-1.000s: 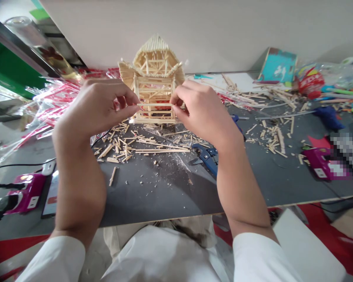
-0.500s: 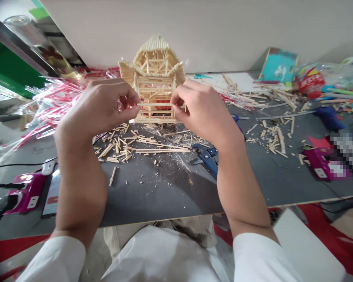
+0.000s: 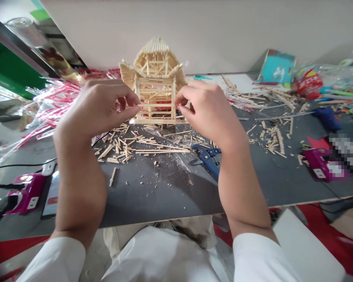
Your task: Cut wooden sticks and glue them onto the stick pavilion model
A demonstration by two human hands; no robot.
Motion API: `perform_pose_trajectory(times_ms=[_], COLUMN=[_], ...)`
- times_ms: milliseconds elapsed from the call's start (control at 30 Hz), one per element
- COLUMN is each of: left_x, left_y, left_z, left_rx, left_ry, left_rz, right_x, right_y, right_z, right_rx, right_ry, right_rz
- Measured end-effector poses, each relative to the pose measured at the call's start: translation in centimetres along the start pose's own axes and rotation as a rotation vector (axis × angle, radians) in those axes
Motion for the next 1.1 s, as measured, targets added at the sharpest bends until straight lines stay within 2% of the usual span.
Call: perform_pose_trajectory(times_ms=[167, 300, 467, 600, 767, 900, 1000, 1100], left_x=[-0.2, -1.3, -2.8, -3.1, -2.0, -0.8, -0.3, -0.1], left_y=[-0.1, -0.7, -1.8, -2.0, -1.4, -0.8, -0.7, -0.8], left_z=[0.0, 0.1, -0.6, -1.1, -1.2, -1.9, -2.6, -2.9], left_rx=[0.002, 0.015, -0.083, -0.103, -0.07, -0.101, -0.144, -0.146], left_ry=[-0.022, 0.008, 0.04, 0.012, 0.023, 0.004, -0.059, -0.165], left_rz=[0.011, 0.036, 0.048, 0.051, 0.048, 0.001, -0.078, -0.12], right_x=[-0.2, -0.4, -1.1, -1.1, 2.0, 4.6, 5.4, 5.4], right_y=[0.0, -0.2, -0.4, -0.4, -0.1, 0.2, 0.3, 0.3], right_z=[0.4, 0.8, 1.3, 2.2, 4.6, 6.4, 6.9, 6.3], right_rx=[0.019, 0.036, 0.084, 0.181, 0.286, 0.323, 0.339, 0.329], right_ry=[0.022, 0.033, 0.004, 0.011, 0.316, 0.454, 0.508, 0.552], right_rz=[0.007, 0.03, 0.116, 0.156, 0.053, 0.041, 0.023, -0.019])
Point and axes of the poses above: each hand's wrist, its own y-axis towards the middle knuckle, its own x-axis out of the palm, z = x × y, the point moved 3 cm from there along y, towards the middle knuckle, and after that the axes turned 2 degrees about -x, right-handed, at the moved point
